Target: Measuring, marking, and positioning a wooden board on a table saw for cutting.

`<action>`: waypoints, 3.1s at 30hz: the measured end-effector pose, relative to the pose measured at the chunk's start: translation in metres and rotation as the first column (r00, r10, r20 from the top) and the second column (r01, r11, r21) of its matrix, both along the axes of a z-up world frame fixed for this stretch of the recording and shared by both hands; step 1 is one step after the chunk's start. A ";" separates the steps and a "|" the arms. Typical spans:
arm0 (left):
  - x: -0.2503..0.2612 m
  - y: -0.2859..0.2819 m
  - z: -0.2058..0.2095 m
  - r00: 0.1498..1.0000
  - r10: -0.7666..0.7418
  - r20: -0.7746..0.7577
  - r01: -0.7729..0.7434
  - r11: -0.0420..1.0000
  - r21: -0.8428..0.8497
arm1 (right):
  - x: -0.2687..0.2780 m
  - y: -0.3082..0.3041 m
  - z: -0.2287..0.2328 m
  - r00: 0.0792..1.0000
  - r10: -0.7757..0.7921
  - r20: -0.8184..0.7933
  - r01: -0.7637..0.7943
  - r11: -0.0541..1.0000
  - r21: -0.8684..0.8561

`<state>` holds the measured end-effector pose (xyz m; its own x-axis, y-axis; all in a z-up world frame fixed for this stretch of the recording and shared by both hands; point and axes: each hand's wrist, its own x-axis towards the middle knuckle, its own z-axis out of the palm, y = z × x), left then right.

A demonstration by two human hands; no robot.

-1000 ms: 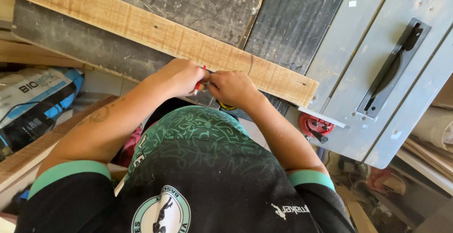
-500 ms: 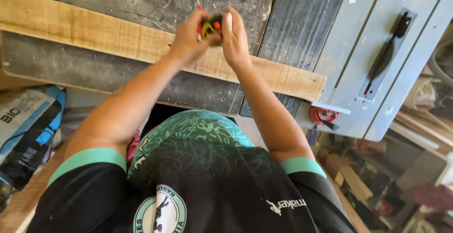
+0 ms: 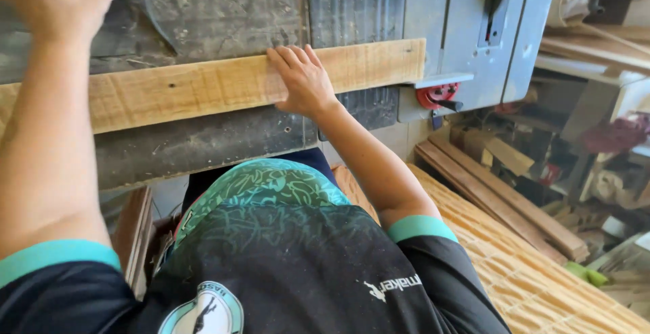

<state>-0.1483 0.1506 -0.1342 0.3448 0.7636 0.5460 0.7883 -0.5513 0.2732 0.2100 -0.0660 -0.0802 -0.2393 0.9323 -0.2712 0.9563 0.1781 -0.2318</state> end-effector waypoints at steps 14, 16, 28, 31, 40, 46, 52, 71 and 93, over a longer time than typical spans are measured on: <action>0.195 -0.174 0.029 0.825 -0.468 -0.316 0.290 0.831 -0.474 | 0.156 -0.047 -0.012 0.998 -0.061 -0.019 0.062 0.994 0.093; 0.222 -0.175 0.038 0.806 -0.486 -0.337 0.243 0.791 -0.561 | 0.192 -0.070 -0.004 0.995 -0.081 -0.058 0.087 0.991 0.102; 0.302 -0.190 0.025 0.795 -0.477 -0.375 0.227 0.807 -0.546 | 0.327 -0.245 -0.010 0.610 -0.616 -0.498 0.791 0.444 0.420; 0.322 -0.193 0.010 0.837 -0.420 -0.350 0.274 0.876 -0.396 | 0.339 -0.259 -0.032 0.515 -0.707 -0.485 0.857 0.437 0.273; 0.377 -0.204 0.011 0.841 -0.444 -0.309 0.325 0.872 -0.367 | 0.366 -0.268 -0.066 0.693 -0.621 -0.367 0.719 0.631 0.290; 0.415 -0.215 0.023 0.816 -0.446 -0.369 0.267 0.855 -0.444 | 0.387 -0.277 -0.074 0.769 -0.533 -0.352 0.634 0.706 0.316; 0.447 -0.222 0.070 0.785 -0.463 -0.411 0.119 0.765 -0.632 | 0.390 -0.279 -0.093 0.769 -0.503 -0.394 0.630 0.699 0.337; 0.574 -0.262 0.055 0.729 -0.567 -0.383 0.196 0.709 -0.677 | 0.373 -0.273 -0.094 0.730 -0.515 -0.450 0.675 0.648 0.354; 0.580 -0.265 0.057 0.742 -0.536 -0.402 0.177 0.736 -0.654 | 0.356 -0.315 -0.130 -0.655 -0.661 -0.367 0.295 0.223 -0.929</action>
<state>0.4319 -0.1139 -0.0771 0.7442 0.6026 -0.2881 0.6638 -0.7154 0.2183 0.5663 -0.3808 -0.2102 0.2433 0.5606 -0.7915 -0.7347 -0.4263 -0.5277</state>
